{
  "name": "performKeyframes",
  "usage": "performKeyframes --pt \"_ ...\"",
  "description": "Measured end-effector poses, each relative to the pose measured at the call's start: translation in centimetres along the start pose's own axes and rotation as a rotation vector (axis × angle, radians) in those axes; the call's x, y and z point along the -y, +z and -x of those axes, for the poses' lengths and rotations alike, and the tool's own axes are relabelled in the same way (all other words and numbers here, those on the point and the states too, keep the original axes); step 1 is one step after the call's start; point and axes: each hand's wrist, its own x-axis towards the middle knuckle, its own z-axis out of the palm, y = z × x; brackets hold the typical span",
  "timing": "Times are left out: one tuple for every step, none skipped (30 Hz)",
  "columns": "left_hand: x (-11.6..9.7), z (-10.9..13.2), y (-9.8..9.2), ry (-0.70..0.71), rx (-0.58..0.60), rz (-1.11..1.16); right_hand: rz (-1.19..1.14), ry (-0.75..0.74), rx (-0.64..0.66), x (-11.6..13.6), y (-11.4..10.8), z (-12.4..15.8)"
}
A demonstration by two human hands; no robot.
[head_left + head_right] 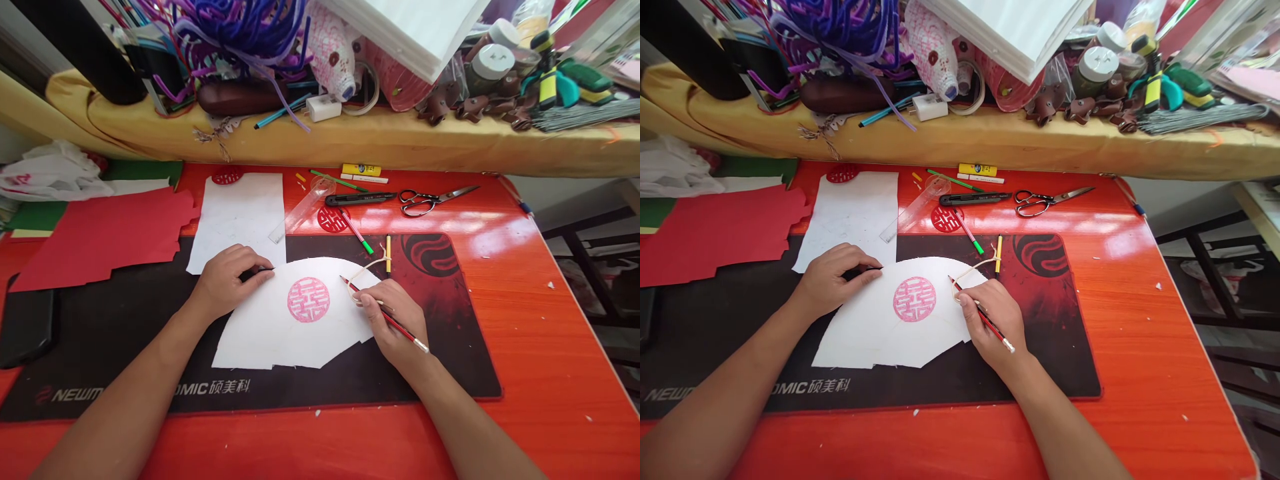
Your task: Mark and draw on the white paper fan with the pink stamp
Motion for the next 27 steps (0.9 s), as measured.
performKeyframes --pt "0.0 0.0 0.0 0.002 -0.002 -0.001 0.001 -0.003 -0.001 0.0 0.01 0.0" --pt "-0.01 0.01 0.0 0.003 -0.003 -0.001 0.001 -0.006 -0.003 -0.01 0.02 -0.01" --pt "-0.03 0.02 0.0 0.005 -0.005 -0.002 0.001 -0.011 -0.006 -0.03 0.03 -0.01" --pt "-0.04 0.02 0.01 0.008 -0.008 -0.001 -0.001 -0.016 -0.009 -0.06 0.05 -0.01" --pt "-0.06 0.03 0.01 0.012 -0.013 0.0 -0.003 -0.021 -0.014 -0.1 0.06 0.0" --pt "-0.07 0.03 0.02 0.016 -0.016 0.002 -0.005 -0.023 -0.017 -0.14 0.07 0.0" --pt "-0.07 0.04 0.03 0.018 -0.019 0.004 -0.006 -0.023 -0.018 -0.17 0.08 0.01" --pt "-0.06 0.05 0.04 0.02 -0.02 0.006 -0.008 -0.022 -0.018 -0.2 0.09 0.02" --pt "-0.04 0.06 0.06 0.022 -0.021 0.007 -0.009 -0.02 -0.018 -0.21 0.1 0.03" --pt "-0.02 0.07 0.08 0.022 -0.02 0.007 -0.009 -0.017 -0.017 -0.22 0.1 0.04" --pt "0.01 0.08 0.09 0.022 -0.019 0.007 -0.01 -0.014 -0.018 -0.22 0.1 0.06" --pt "0.04 0.09 0.11 0.021 -0.019 0.007 -0.01 -0.012 -0.019 -0.21 0.1 0.08" --pt "0.07 0.1 0.12 0.022 -0.02 0.008 -0.01 -0.011 -0.021 -0.21 0.11 0.1" --pt "0.09 0.11 0.13 0.022 -0.02 0.009 -0.01 -0.011 -0.024 -0.2 0.11 0.11" --pt "0.11 0.11 0.14 0.024 -0.021 0.01 -0.01 -0.011 -0.026 -0.19 0.11 0.11" --pt "0.12 0.12 0.14 0.027 -0.022 0.01 -0.01 -0.011 -0.028 -0.18 0.12 0.11" --pt "0.11 0.11 0.14 0.03 -0.024 0.01 -0.011 -0.012 -0.029 -0.18 0.12 0.11" --pt "0.1 0.11 0.14 0.034 -0.026 0.008 -0.012 -0.014 -0.031 -0.17 0.11 0.1" --pt "0.08 0.1 0.14 0.038 -0.029 0.008 -0.014 -0.015 -0.032 -0.17 0.11 0.1" --pt "0.06 0.09 0.14 0.041 -0.032 0.008 -0.015 -0.015 -0.032 -0.17 0.11 0.1" --pt "0.05 0.09 0.14 0.042 -0.033 0.008 -0.015 -0.016 -0.033 -0.18 0.1 0.1" --pt "0.03 0.09 0.14 0.043 -0.034 0.009 -0.015 -0.016 -0.034 -0.18 0.09 0.11" --pt "0.03 0.09 0.14 0.043 -0.035 0.009 -0.014 -0.015 -0.035 -0.19 0.09 0.11" --pt "0.03 0.09 0.14 0.042 -0.035 0.01 -0.012 -0.012 -0.035 -0.2 0.08 0.11" --pt "0.04 0.1 0.14 0.04 -0.035 0.01 -0.01 -0.009 -0.033 -0.21 0.07 0.12" --pt "0.04 0.1 0.14 0.038 -0.035 0.01 -0.008 -0.006 -0.032 -0.22 0.06 0.12" --pt "0.05 0.11 0.13 0.036 -0.033 0.009 -0.007 -0.003 -0.03 -0.23 0.04 0.12"
